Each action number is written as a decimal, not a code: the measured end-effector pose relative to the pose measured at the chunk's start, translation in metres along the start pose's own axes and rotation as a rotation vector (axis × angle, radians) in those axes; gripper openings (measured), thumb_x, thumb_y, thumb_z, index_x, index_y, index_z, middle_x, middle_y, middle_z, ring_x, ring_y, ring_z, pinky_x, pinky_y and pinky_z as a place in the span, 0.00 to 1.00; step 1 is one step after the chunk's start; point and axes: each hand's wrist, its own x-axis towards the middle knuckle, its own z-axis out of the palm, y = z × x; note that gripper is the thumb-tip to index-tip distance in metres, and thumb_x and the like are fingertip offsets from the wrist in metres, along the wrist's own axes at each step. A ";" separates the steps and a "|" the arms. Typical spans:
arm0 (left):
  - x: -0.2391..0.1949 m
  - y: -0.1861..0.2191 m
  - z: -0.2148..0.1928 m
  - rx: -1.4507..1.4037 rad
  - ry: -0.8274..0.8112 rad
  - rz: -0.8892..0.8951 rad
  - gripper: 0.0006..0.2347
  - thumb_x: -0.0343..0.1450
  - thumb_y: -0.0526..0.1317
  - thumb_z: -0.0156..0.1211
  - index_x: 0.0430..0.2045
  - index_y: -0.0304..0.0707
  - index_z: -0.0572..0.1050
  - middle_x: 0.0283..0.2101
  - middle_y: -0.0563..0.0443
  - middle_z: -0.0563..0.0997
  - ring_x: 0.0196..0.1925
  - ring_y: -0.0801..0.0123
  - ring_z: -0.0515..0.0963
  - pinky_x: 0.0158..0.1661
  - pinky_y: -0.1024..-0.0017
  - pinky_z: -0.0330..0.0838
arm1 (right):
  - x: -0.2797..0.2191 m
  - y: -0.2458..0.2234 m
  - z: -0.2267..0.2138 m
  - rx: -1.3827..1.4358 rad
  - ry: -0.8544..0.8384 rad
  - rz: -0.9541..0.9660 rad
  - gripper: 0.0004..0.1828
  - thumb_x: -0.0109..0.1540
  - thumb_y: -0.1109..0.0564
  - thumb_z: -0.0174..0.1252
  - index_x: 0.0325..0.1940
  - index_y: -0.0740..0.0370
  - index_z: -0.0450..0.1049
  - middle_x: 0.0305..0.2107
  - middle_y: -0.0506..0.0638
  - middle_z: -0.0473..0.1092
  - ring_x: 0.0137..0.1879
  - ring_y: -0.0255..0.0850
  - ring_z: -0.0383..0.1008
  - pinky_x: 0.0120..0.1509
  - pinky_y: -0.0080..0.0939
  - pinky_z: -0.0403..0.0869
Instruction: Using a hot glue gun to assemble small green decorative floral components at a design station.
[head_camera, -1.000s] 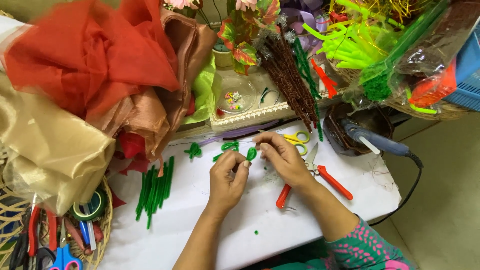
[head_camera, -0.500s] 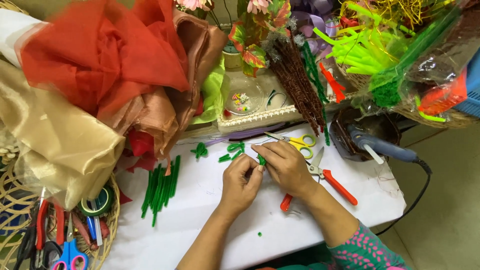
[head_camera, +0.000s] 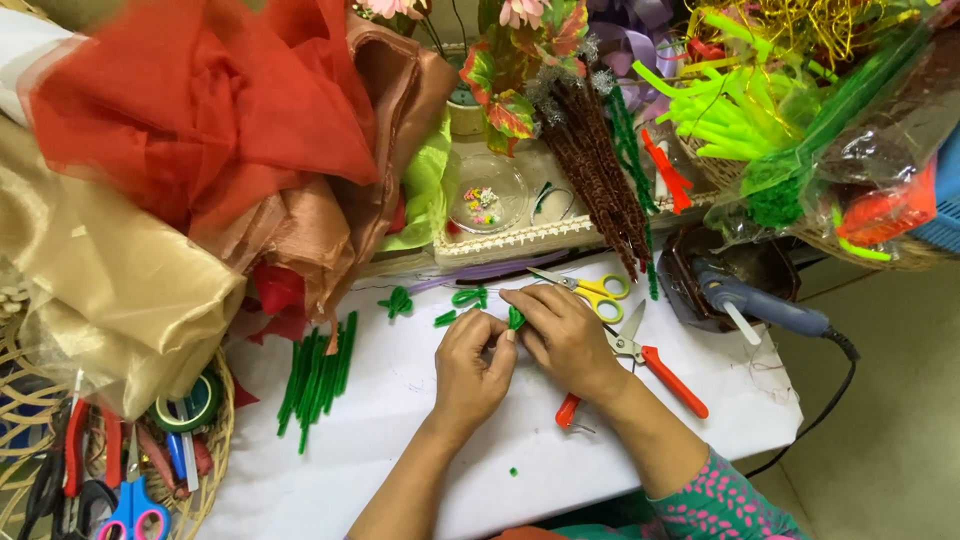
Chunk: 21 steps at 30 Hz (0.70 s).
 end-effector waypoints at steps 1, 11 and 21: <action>0.002 0.000 -0.001 0.002 0.004 0.001 0.06 0.66 0.35 0.57 0.17 0.40 0.72 0.17 0.50 0.69 0.24 0.59 0.72 0.28 0.68 0.67 | 0.002 -0.001 -0.001 0.002 0.000 -0.005 0.17 0.58 0.62 0.54 0.52 0.57 0.73 0.35 0.52 0.70 0.39 0.49 0.73 0.44 0.45 0.72; 0.002 -0.009 -0.004 0.064 0.046 0.010 0.05 0.67 0.35 0.55 0.19 0.41 0.73 0.18 0.51 0.70 0.24 0.59 0.73 0.29 0.68 0.67 | 0.007 -0.006 -0.010 0.132 -0.064 0.080 0.15 0.59 0.62 0.54 0.51 0.59 0.73 0.33 0.52 0.70 0.39 0.49 0.74 0.43 0.45 0.73; 0.005 -0.006 -0.002 0.004 -0.064 -0.026 0.05 0.67 0.35 0.56 0.19 0.39 0.73 0.18 0.48 0.71 0.25 0.56 0.73 0.29 0.65 0.67 | 0.005 -0.003 -0.012 0.105 -0.080 0.094 0.15 0.60 0.61 0.54 0.51 0.58 0.73 0.33 0.51 0.70 0.39 0.49 0.74 0.44 0.45 0.73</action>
